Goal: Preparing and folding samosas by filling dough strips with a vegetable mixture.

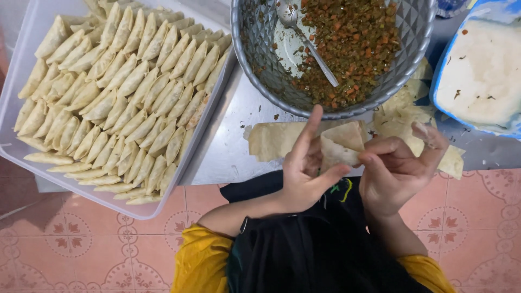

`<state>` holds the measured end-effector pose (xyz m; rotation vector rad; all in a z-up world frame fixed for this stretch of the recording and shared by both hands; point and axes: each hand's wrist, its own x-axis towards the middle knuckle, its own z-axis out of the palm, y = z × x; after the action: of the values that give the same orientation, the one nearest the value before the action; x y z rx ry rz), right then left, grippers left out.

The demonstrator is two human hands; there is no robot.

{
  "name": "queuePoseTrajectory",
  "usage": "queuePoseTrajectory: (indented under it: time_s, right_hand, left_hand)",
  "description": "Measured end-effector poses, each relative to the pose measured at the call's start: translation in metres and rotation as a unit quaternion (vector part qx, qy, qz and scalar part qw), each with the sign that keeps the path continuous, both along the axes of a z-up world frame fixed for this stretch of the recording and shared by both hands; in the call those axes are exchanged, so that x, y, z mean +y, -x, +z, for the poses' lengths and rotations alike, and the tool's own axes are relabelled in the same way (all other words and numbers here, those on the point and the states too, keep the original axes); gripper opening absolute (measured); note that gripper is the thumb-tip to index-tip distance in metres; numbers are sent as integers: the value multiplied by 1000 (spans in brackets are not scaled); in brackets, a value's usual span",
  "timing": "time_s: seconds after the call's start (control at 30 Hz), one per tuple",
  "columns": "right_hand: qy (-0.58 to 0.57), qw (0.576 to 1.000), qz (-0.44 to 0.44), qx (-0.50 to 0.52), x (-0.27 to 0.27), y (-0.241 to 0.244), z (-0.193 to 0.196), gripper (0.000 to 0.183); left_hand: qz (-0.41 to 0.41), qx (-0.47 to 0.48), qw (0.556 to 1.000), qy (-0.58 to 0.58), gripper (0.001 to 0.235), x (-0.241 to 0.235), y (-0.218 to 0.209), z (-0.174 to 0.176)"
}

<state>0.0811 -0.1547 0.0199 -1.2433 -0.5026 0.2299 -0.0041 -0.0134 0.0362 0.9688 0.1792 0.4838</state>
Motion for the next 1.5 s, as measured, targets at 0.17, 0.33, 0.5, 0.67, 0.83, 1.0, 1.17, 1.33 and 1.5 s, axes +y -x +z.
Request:
queuePoseTrajectory:
  time_s: [0.17,0.33,0.5,0.67,0.83,1.0,1.17,1.33,1.5]
  right_hand:
    - [114,982,24,-149,11,-26,27,62]
    - [314,754,-37,-576,13,-42,31,27]
    - [288,849,-72,-438,26,-40,43,34]
    - [24,998,36,-34,10,-17,14,41]
    - [60,988,-9,-144,31,6,11,43]
    - [174,903,2,-393,40,0,41,47]
    - [168,957,33,-233,26,-19,41,43]
    - [117,975,185,-22,30,-26,57,50]
    - [140,956,205,-157,33,-12,33,50]
  left_hand:
    - [-18,1,994,112,68,6,0,-16]
    - [-80,35,992,92,54,9,7,-8]
    - [-94,42,991,87,49,11,4,-7]
    - [-92,69,993,34,41,14,-2,6]
    - [-36,82,993,-76,61,14,-3,-6]
    - [-12,-79,996,-40,73,9,-6,-11]
    - [-55,-71,996,-12,79,22,-2,-4]
    - [-169,-9,984,-50,88,41,10,9]
    - [-45,136,915,-378,40,73,36,21]
